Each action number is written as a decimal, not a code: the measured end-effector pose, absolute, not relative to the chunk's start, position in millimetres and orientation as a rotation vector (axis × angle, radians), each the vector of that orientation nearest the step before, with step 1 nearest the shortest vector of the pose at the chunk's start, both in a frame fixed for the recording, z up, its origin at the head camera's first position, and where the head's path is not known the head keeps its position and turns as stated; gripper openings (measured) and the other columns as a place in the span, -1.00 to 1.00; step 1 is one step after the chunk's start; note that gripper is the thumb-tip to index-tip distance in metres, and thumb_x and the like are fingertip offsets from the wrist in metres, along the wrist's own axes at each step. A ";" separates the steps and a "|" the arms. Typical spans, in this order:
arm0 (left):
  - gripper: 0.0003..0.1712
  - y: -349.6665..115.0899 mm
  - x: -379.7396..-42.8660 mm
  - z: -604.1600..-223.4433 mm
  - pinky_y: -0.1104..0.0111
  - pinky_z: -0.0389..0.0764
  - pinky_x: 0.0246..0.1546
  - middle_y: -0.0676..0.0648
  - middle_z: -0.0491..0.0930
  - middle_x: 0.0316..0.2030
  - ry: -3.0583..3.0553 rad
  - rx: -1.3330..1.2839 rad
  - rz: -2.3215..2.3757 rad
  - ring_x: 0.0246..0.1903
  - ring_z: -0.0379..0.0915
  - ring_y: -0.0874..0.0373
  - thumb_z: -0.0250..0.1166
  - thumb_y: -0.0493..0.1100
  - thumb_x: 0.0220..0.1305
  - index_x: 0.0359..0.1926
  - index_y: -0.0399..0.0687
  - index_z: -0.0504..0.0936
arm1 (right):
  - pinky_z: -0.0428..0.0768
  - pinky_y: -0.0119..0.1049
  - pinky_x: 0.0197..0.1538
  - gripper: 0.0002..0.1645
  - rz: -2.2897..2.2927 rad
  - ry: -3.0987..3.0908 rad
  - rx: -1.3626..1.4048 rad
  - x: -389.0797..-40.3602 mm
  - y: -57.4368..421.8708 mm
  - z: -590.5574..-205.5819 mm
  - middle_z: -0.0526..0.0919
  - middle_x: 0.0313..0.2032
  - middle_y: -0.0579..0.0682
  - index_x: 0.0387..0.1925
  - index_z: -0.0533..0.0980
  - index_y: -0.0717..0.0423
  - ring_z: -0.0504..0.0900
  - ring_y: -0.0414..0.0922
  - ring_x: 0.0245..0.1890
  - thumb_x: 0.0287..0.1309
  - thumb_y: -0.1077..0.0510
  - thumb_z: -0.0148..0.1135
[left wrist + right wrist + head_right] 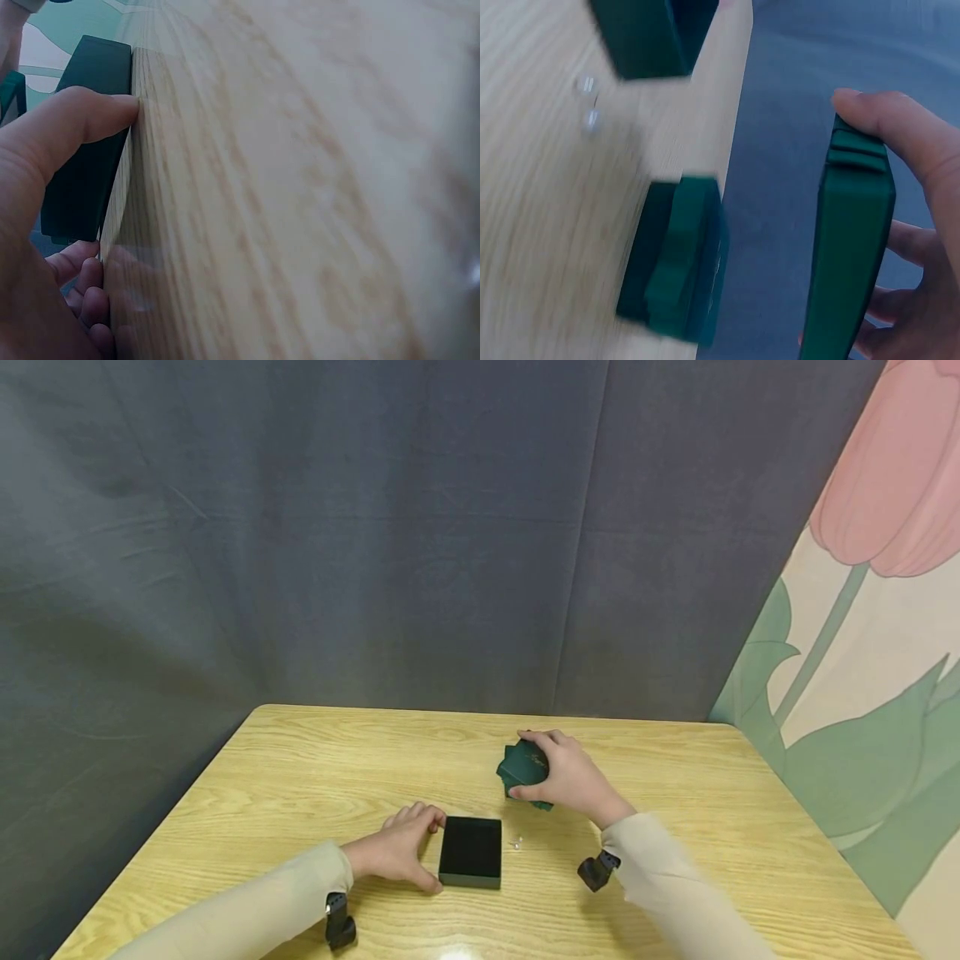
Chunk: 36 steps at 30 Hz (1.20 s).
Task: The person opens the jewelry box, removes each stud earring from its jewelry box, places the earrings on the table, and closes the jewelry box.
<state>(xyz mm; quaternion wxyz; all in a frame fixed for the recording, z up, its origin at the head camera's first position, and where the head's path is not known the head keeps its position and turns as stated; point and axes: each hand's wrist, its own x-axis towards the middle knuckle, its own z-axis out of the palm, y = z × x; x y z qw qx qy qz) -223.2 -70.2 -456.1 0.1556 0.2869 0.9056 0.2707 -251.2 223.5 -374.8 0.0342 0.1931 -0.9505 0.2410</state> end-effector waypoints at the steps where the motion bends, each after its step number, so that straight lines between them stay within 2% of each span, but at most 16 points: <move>1: -0.14 -70.1 -223.1 -456.2 0.23 0.17 -0.02 0.14 0.28 -0.13 2.594 0.822 0.774 -0.15 0.13 0.24 0.54 0.17 -0.20 0.12 0.14 0.32 | 0.52 0.07 -0.02 0.08 0.737 -2.919 0.614 -248.7 219.5 -374.3 0.38 0.23 0.24 0.38 0.29 0.00 0.44 0.21 0.09 -0.16 -0.27 0.49; 8: -0.16 -70.1 -222.5 -454.1 0.25 0.17 -0.06 0.12 0.29 -0.13 2.595 0.819 0.787 -0.15 0.14 0.23 0.55 0.16 -0.20 0.10 0.13 0.33 | 0.55 -0.11 -0.15 0.07 0.714 -2.910 0.733 -231.9 195.6 -373.8 0.40 0.19 0.17 0.37 0.30 -0.11 0.45 0.11 0.03 -0.19 -0.29 0.51; 11: -0.16 -70.2 -223.0 -454.4 0.28 0.16 -0.09 0.12 0.30 -0.13 2.594 0.820 0.788 -0.16 0.14 0.24 0.55 0.17 -0.20 0.10 0.12 0.34 | 0.55 -0.07 -0.13 0.06 0.715 -2.926 0.759 -225.4 186.6 -375.0 0.37 0.23 0.17 0.37 0.29 -0.16 0.42 0.15 0.11 -0.19 -0.28 0.51; 14: -0.16 -70.4 -223.6 -454.5 0.30 0.16 -0.11 0.12 0.29 -0.13 2.593 0.821 0.787 -0.17 0.14 0.23 0.54 0.18 -0.20 0.10 0.12 0.34 | 0.53 0.06 -0.03 0.05 0.699 -2.935 0.798 -219.8 178.0 -377.8 0.33 0.29 0.17 0.37 0.29 -0.18 0.36 0.20 0.21 -0.18 -0.28 0.50; 18: -0.15 -70.5 -223.9 -454.4 0.31 0.17 -0.13 0.13 0.29 -0.13 2.596 0.820 0.781 -0.18 0.13 0.23 0.54 0.20 -0.20 0.12 0.12 0.35 | 0.48 0.13 0.05 0.04 0.674 -2.923 0.902 -214.9 168.1 -384.9 0.37 0.24 0.08 0.37 0.31 -0.16 0.38 0.16 0.21 -0.17 -0.29 0.49; 29: -0.18 -70.7 -223.6 -454.0 0.26 0.18 -0.10 0.13 0.28 -0.15 2.594 0.817 0.777 -0.18 0.13 0.22 0.53 0.20 -0.18 0.09 0.14 0.35 | 0.51 0.01 0.02 0.01 0.614 -2.955 1.106 -209.5 154.2 -404.9 0.43 0.18 0.02 0.36 0.33 -0.13 0.46 0.04 0.13 -0.13 -0.32 0.45; 36: -0.19 -70.3 -223.6 -454.4 0.25 0.18 -0.08 0.13 0.27 -0.15 2.602 0.823 0.770 -0.17 0.12 0.22 0.53 0.19 -0.19 0.07 0.14 0.35 | 0.51 -0.06 -0.01 -0.02 0.551 -2.986 1.156 -208.3 150.8 -406.6 0.44 0.16 -0.05 0.35 0.33 -0.19 0.46 -0.04 0.08 -0.12 -0.33 0.44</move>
